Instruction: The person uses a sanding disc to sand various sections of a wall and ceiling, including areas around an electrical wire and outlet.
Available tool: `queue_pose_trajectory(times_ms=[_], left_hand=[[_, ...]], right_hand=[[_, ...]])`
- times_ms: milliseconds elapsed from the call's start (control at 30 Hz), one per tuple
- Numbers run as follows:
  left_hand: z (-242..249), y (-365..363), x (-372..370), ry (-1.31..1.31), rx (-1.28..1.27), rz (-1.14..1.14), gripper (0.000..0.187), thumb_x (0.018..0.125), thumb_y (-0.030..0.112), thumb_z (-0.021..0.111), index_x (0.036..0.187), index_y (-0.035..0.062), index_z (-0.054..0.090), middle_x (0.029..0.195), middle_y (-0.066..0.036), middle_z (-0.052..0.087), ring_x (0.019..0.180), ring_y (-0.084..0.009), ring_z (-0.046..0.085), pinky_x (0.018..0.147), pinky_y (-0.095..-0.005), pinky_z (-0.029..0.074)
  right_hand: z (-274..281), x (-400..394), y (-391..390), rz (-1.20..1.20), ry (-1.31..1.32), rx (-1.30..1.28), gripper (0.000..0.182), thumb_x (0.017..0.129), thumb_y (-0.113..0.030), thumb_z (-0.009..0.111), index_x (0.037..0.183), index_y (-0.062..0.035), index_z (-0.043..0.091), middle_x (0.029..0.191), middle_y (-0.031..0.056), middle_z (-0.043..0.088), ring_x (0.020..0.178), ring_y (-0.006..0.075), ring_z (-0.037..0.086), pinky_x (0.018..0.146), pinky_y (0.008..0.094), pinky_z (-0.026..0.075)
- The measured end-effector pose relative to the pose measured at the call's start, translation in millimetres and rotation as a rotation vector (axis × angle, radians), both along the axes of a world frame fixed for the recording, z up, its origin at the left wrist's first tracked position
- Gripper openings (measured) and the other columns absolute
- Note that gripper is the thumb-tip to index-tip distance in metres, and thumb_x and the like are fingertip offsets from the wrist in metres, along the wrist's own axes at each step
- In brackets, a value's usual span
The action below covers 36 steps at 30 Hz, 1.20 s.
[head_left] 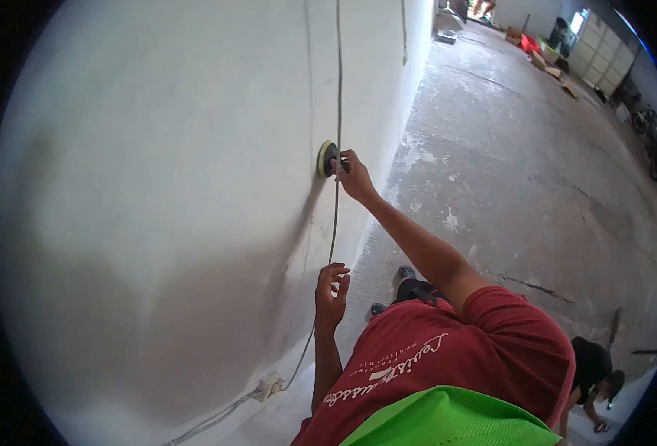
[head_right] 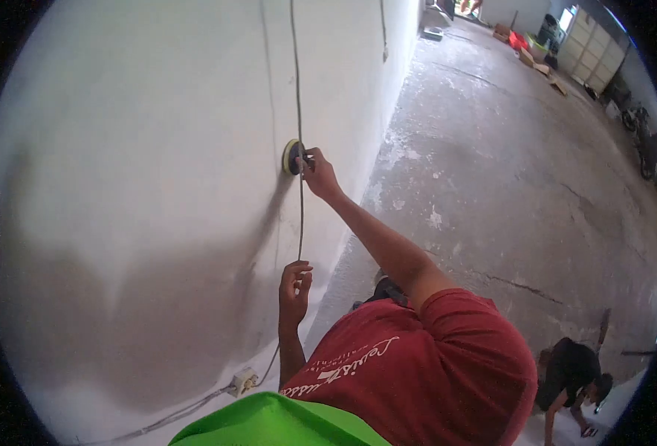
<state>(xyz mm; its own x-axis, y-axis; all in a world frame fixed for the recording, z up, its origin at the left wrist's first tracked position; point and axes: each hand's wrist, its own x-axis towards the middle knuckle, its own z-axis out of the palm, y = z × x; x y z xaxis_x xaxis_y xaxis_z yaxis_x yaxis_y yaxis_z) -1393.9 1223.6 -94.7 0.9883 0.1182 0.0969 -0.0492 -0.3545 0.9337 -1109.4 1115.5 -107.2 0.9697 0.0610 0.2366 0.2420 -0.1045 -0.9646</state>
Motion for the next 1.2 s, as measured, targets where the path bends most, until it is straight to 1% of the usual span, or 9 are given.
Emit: queue_pose_trajectory(times_ms=[200,233,367,667,733,833,1000,1100,1200], left_hand=[[17.8,-0.8,5.6,0.028,-0.016,0.062,0.032,0.097,0.024,0.06,0.125,0.0077,0.056,0.124,-0.008,0.059,0.084,-0.0138,0.058,0.07,-0.0284,0.044],[8.5,3.1,6.1,0.039,-0.024,0.045,0.042,0.097,0.025,0.06,0.133,0.0057,0.05,0.137,-0.011,0.051,0.086,-0.0148,0.059,0.071,-0.0283,0.045],[11.6,3.3,7.5,0.033,-0.017,0.058,0.043,0.097,0.025,0.061,0.134,0.0049,0.049,0.154,-0.013,0.028,0.09,-0.0171,0.061,0.074,-0.03,0.048],[0.9,5.4,5.3,0.087,-0.03,0.045,0.046,0.096,0.025,0.063,0.134,0.0053,0.049,0.155,-0.012,0.026,0.092,-0.018,0.063,0.075,-0.0313,0.049],[-3.3,5.6,7.6,0.087,-0.026,0.032,0.049,0.096,0.029,0.062,0.136,0.0048,0.046,0.154,-0.012,0.027,0.093,-0.0184,0.063,0.076,-0.0319,0.049],[-16.2,12.2,9.3,0.066,-0.002,0.012,0.049,0.098,0.032,0.058,0.137,0.0037,0.044,0.156,-0.012,0.024,0.09,-0.0187,0.064,0.076,-0.0324,0.049],[-52.4,18.8,17.2,-0.022,-0.043,-0.057,0.048,0.101,0.03,0.054,0.138,0.0025,0.041,0.157,-0.016,0.014,0.085,-0.0205,0.064,0.076,-0.0347,0.05],[-57.7,16.8,28.6,0.009,-0.063,-0.042,0.051,0.097,0.028,0.061,0.139,0.006,0.041,0.156,-0.018,0.014,0.084,-0.0215,0.063,0.074,-0.0355,0.051],[-79.8,19.3,28.8,0.054,-0.068,-0.035,0.056,0.094,0.027,0.066,0.139,0.0091,0.04,0.156,-0.019,0.015,0.083,-0.0202,0.062,0.073,-0.0332,0.051]], right_hand=[[30.7,5.7,8.5,-0.138,-0.052,0.151,0.032,0.095,-0.024,0.066,0.112,0.0002,0.054,0.081,0.0154,0.07,0.068,0.0168,0.067,0.061,0.0312,0.052],[28.5,6.1,11.0,-0.145,-0.08,0.136,0.032,0.095,-0.024,0.067,0.111,-0.0004,0.054,0.081,0.0151,0.069,0.067,0.0173,0.066,0.06,0.0313,0.051],[16.4,-16.5,21.7,-0.098,-0.127,0.128,0.036,0.091,-0.027,0.071,0.111,-0.0031,0.053,0.076,0.0121,0.064,0.061,0.0168,0.061,0.06,0.0323,0.05],[21.8,-25.2,23.6,-0.1,-0.052,0.095,0.038,0.093,-0.031,0.069,0.113,-0.0013,0.055,0.09,0.011,0.066,0.073,0.014,0.063,0.066,0.0297,0.051],[27.3,-30.1,19.1,-0.061,-0.006,0.089,0.037,0.094,-0.03,0.068,0.112,-0.0002,0.055,0.089,0.0109,0.066,0.075,0.0131,0.063,0.066,0.0293,0.051],[-1.6,-9.9,34.4,-0.145,0.05,0.342,0.034,0.097,-0.027,0.064,0.11,0.0012,0.051,0.085,0.0114,0.066,0.077,0.012,0.063,0.067,0.0294,0.05],[10.6,-39.4,39.2,-0.135,0.037,0.293,0.033,0.098,-0.028,0.063,0.11,0.0004,0.05,0.083,0.0121,0.066,0.075,0.0136,0.064,0.068,0.0286,0.05],[10.6,-41.1,40.7,-0.102,0.024,0.179,0.033,0.097,-0.027,0.063,0.112,-0.0007,0.049,0.085,0.0141,0.068,0.077,0.0167,0.067,0.07,0.0311,0.051],[-11.6,-20.7,51.6,-0.232,0.032,0.288,0.032,0.098,-0.025,0.063,0.111,-0.0003,0.049,0.083,0.0145,0.068,0.076,0.0181,0.067,0.069,0.032,0.051]])
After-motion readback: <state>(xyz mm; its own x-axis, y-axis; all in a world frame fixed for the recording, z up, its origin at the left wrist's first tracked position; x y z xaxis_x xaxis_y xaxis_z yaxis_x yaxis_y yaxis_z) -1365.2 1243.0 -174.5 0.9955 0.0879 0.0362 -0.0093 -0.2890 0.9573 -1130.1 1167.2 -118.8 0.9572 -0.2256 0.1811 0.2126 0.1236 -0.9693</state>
